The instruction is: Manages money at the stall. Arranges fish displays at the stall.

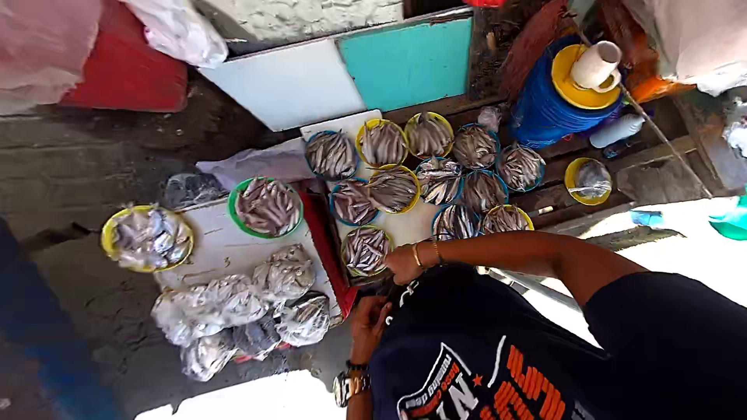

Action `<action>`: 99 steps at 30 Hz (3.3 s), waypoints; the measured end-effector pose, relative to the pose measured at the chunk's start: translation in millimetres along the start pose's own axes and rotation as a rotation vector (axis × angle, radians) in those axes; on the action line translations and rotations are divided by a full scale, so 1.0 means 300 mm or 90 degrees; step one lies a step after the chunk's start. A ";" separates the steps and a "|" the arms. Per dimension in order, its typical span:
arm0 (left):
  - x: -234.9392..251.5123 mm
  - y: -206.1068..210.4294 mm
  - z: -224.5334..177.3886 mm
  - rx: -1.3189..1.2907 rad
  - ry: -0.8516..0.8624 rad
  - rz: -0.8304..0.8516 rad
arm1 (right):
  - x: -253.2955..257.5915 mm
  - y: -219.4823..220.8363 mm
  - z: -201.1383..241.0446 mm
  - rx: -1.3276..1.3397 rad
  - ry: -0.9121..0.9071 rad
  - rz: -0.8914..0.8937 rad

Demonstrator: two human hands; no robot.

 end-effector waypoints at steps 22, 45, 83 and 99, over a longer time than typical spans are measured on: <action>-0.350 -0.036 0.098 -0.127 -0.344 -0.405 | 0.499 0.024 0.100 0.084 -0.019 0.033; -0.042 -0.343 0.791 -0.220 -0.657 -0.096 | 1.213 0.486 -0.473 0.617 0.584 -0.105; 0.658 -0.051 1.024 0.239 -0.571 0.043 | 1.237 0.498 -0.435 0.953 0.306 -0.266; 0.686 -0.051 0.934 0.008 -0.502 -0.030 | 1.104 0.375 -0.317 0.792 0.315 -0.381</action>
Point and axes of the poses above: each hand's wrist, its own x-axis towards the middle knuckle, its own y-axis out of the palm, z = x × y, the point moved 1 cm from there along x, towards the middle knuckle, and after that the axes turned 6 degrees about -x, right-handed, at the moved point
